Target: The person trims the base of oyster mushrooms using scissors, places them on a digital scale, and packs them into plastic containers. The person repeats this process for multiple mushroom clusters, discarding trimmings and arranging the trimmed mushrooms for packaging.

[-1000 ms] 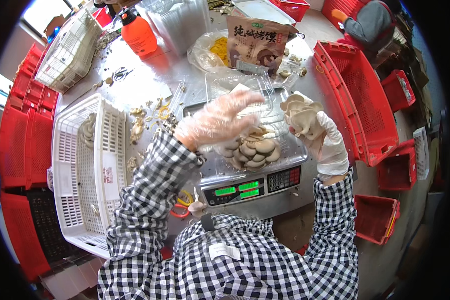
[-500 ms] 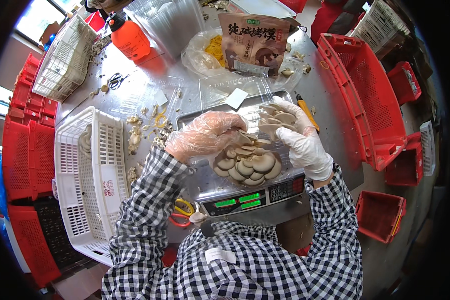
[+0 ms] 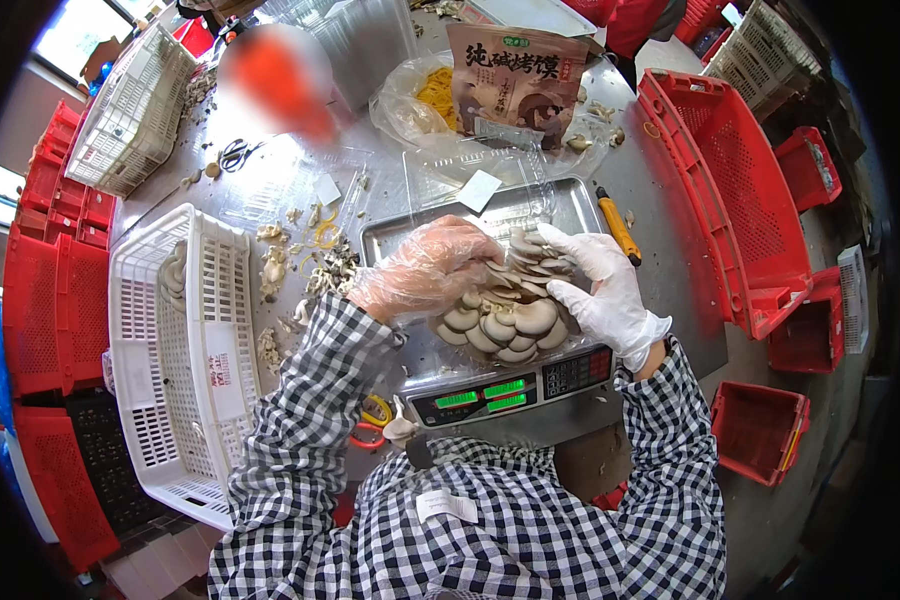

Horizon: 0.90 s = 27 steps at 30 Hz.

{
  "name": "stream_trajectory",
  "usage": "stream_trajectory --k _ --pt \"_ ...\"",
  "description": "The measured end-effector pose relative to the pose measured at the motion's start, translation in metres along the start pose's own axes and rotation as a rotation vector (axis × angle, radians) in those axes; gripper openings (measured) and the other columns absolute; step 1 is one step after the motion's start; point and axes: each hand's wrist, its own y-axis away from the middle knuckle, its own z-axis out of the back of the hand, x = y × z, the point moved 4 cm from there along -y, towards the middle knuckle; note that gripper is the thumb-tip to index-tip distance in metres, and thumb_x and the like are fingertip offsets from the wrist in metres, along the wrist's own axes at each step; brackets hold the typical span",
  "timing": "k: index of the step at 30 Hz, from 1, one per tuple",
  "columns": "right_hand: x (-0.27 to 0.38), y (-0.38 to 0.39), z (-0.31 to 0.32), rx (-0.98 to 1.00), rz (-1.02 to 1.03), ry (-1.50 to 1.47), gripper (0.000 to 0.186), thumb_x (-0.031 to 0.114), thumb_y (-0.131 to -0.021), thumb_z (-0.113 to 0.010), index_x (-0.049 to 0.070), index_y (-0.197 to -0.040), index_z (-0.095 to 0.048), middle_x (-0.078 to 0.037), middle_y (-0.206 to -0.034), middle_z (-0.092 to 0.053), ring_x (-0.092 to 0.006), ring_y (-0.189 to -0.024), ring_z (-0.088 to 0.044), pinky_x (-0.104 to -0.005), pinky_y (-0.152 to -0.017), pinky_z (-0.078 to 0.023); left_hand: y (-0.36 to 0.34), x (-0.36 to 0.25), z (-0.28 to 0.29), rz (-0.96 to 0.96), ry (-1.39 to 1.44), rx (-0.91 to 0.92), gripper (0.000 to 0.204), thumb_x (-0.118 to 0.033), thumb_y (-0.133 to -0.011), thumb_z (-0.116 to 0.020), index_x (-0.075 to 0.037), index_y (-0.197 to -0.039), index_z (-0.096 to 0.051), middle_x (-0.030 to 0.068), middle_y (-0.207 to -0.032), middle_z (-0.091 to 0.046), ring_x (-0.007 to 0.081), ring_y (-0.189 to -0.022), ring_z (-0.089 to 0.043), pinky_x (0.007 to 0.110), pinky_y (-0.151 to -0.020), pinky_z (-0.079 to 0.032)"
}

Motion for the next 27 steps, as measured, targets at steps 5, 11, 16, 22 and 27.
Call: stream_trajectory --k 5,11,16,22,27 --pt "0.011 0.002 -0.003 0.008 0.073 0.066 0.054 0.002 -0.078 -0.069 0.011 -0.131 -0.067 -0.014 -0.107 -0.072 -0.033 -0.099 -0.066 -0.0417 -0.096 -0.051 0.003 0.002 -0.005 0.102 0.124 0.069 0.035 -0.015 -0.09 -0.065 -0.005 -0.124 -0.063 0.014 -0.122 -0.063 0.0302 -0.117 -0.059 0.041 -0.104 -0.047" --pt "0.002 0.004 -0.005 -0.096 0.041 -0.069 0.045 0.007 -0.088 -0.065 0.008 -0.132 -0.064 -0.018 -0.118 -0.068 -0.0363 -0.109 -0.064 -0.0422 -0.1 -0.049 0.019 0.026 0.015 0.492 0.294 -0.344 0.048 -0.038 -0.1 -0.063 -0.004 -0.133 -0.058 0.0141 -0.131 -0.059 0.0253 -0.114 -0.062 0.039 -0.099 -0.051" --pt "-0.006 -0.003 -0.01 -0.07 0.145 0.021 0.038 0.016 -0.097 -0.061 0.005 -0.134 -0.063 -0.017 -0.127 -0.067 -0.0346 -0.119 -0.061 -0.0417 -0.105 -0.046 0.036 0.067 0.007 0.863 0.604 -0.529 0.065 -0.046 -0.102 -0.06 -0.001 -0.145 -0.044 0.0199 -0.133 -0.056 0.0265 -0.104 -0.066 0.038 -0.091 -0.056" --pt "-0.008 -0.004 -0.005 -0.156 0.061 -0.25 0.034 0.009 -0.098 -0.059 0.001 -0.13 -0.064 -0.017 -0.126 -0.066 -0.0295 -0.121 -0.061 -0.0387 -0.109 -0.044 0.025 0.06 -0.004 0.773 1.191 -0.734 0.079 -0.061 -0.105 -0.039 0.003 -0.151 -0.034 0.0232 -0.14 -0.052 0.0312 -0.131 -0.051 0.048 -0.108 -0.044" --pt "-0.031 0.017 0.015 -0.475 -0.248 -0.559 0.036 0.025 -0.112 -0.043 0.0 -0.13 -0.061 -0.013 -0.133 -0.064 -0.0192 -0.128 -0.057 -0.034 -0.111 -0.043 0.037 0.028 0.013 0.375 1.052 -0.595 0.071 -0.056 -0.109 -0.027 0.002 -0.126 -0.063 0.0193 -0.124 -0.067 0.0282 -0.122 -0.059 0.044 -0.111 -0.042"
